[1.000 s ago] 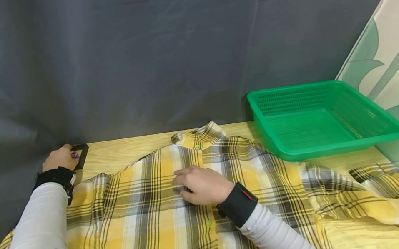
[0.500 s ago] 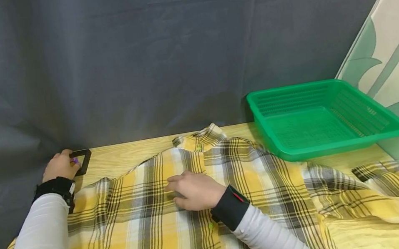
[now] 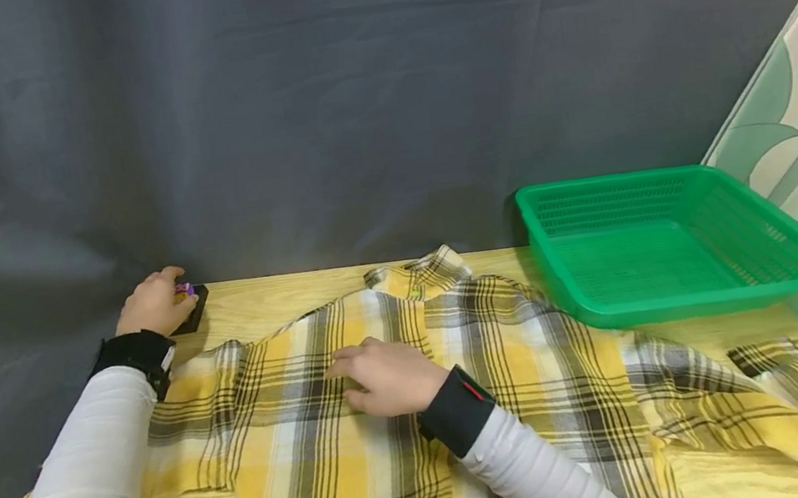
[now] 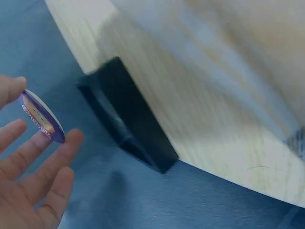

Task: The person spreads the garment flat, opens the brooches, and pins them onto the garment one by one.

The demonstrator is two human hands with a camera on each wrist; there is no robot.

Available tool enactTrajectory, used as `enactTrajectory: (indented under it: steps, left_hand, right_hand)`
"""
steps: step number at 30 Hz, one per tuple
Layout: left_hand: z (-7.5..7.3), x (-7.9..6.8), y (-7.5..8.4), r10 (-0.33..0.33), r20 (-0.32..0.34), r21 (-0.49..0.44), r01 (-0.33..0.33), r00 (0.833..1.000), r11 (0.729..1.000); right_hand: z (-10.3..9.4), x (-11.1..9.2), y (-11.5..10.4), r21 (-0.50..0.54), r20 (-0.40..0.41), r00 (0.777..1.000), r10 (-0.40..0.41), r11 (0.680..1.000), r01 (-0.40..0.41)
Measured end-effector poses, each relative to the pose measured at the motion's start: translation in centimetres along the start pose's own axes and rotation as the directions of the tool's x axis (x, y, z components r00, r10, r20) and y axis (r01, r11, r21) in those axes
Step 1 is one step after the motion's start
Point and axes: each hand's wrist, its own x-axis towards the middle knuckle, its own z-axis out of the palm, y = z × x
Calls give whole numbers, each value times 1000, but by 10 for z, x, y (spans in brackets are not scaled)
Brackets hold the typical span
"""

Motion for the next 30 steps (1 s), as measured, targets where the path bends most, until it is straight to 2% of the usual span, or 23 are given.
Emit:
enactTrajectory:
  steps: [7,13,16,20,24,30]
  left_hand:
    - [-7,-11,33,148,-40,-18,-149,988,989]
    - [-6,-30,66,264,-89,-40,-268,961,963]
    - [-4,-39,83,304,-95,-40,-309,948,950]
    - [-1,-50,109,354,-108,-70,-362,929,930]
    - [-2,-62,134,405,-149,-110,-422,902,900]
    - [-4,-64,171,493,-236,-139,-531,837,836]
  right_hand:
    - [-5,5,-3,65,14,998,-57,996,56]
    - [-11,12,-8,77,19,995,-93,993,92]
    - [-11,12,-10,130,29,996,-90,988,85]
    - [-13,7,-8,218,9,999,-43,975,40]
    - [-19,4,-4,268,-12,1000,12,964,-8]
    - [-31,-8,10,355,-73,990,117,931,-84]
